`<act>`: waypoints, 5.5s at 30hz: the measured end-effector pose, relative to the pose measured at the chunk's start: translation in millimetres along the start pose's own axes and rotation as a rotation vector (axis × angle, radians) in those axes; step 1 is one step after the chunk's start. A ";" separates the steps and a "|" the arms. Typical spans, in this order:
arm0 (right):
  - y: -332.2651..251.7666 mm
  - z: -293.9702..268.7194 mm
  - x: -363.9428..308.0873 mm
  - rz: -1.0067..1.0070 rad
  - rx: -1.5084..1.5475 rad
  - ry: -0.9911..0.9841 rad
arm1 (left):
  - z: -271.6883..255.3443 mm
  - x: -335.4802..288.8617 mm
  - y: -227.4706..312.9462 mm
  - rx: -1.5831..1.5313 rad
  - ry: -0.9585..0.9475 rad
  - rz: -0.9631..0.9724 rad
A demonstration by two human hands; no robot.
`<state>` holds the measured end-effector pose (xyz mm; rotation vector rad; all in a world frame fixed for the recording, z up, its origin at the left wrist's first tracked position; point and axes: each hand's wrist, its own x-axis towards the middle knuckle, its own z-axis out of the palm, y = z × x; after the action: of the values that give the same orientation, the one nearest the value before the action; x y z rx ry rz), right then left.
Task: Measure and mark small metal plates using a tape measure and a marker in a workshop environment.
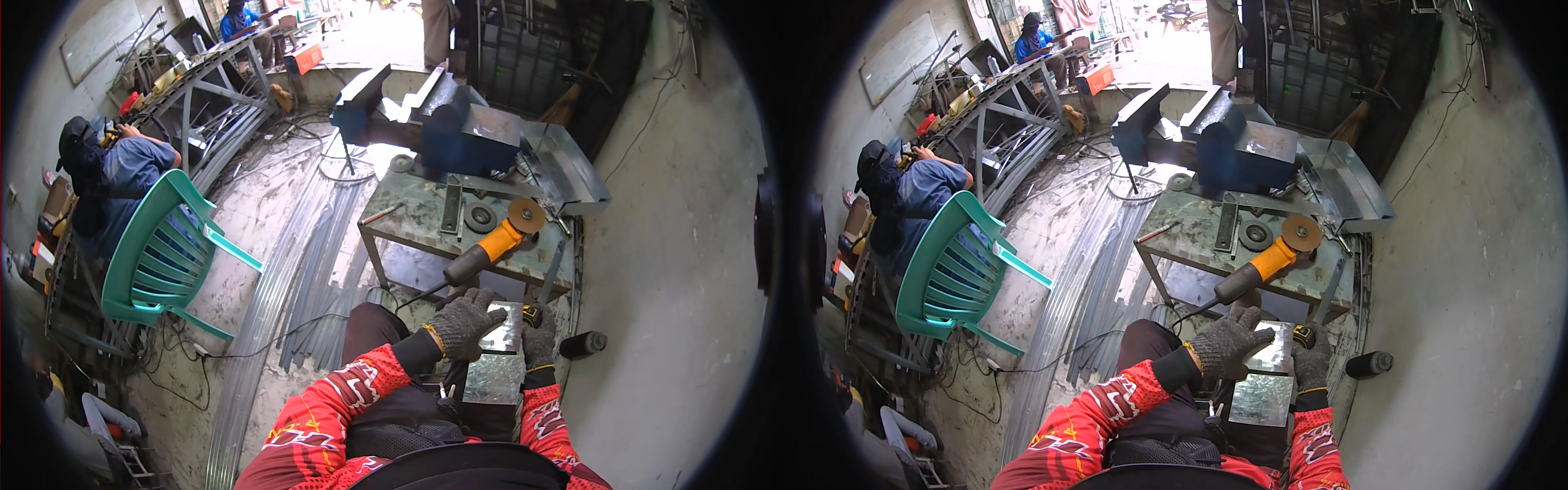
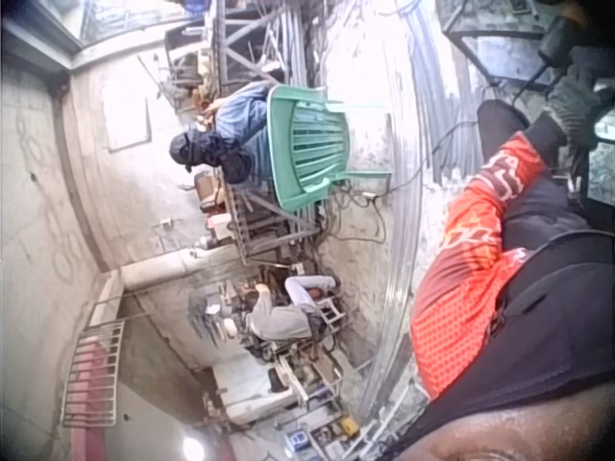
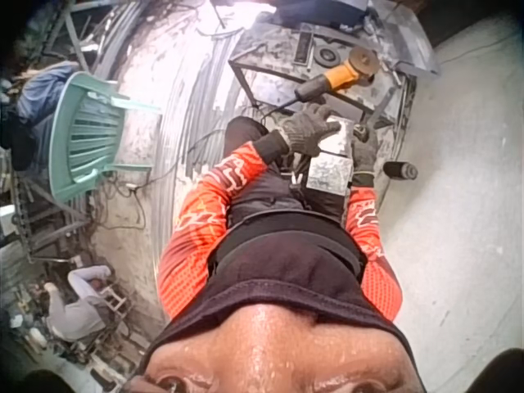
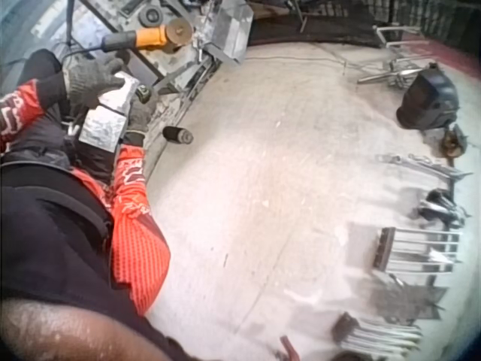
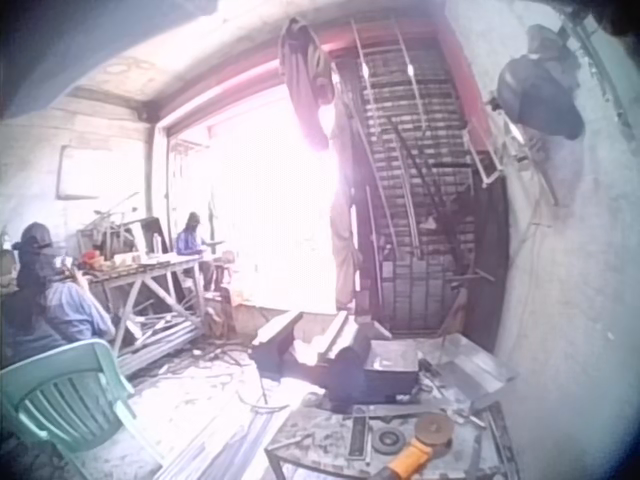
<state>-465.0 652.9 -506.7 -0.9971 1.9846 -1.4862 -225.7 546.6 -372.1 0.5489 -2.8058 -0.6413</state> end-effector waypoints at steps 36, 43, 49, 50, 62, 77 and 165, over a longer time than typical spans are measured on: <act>16.7 0.7 6.7 0.008 0.008 0.014 | 71.8 -86.6 21.3 -1.064 -0.284 -0.505; 19.8 1.2 8.4 -0.001 -0.043 0.017 | 62.1 -79.3 31.4 -0.932 -0.321 -0.597; 16.2 0.0 9.4 0.057 0.017 0.004 | 86.1 -81.4 27.1 -0.866 -0.190 -0.512; 15.3 -0.2 9.1 0.062 0.015 0.002 | 89.0 -82.3 26.4 -0.918 -0.165 -0.512; 17.0 2.7 6.7 0.040 0.026 0.005 | 72.2 -101.5 38.6 -1.037 -0.376 -0.498; 15.4 2.4 6.2 0.093 0.017 0.069 | 12.2 -108.8 -25.2 -0.561 0.002 -0.630; -147.0 166.8 27.5 -0.186 -0.020 -0.414 | 29.1 -112.0 -132.1 -0.419 0.098 -0.666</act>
<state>-320.7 507.1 -416.7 -1.4010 1.6493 -1.2265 -91.4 492.0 -471.2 1.3802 -2.2575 -1.2357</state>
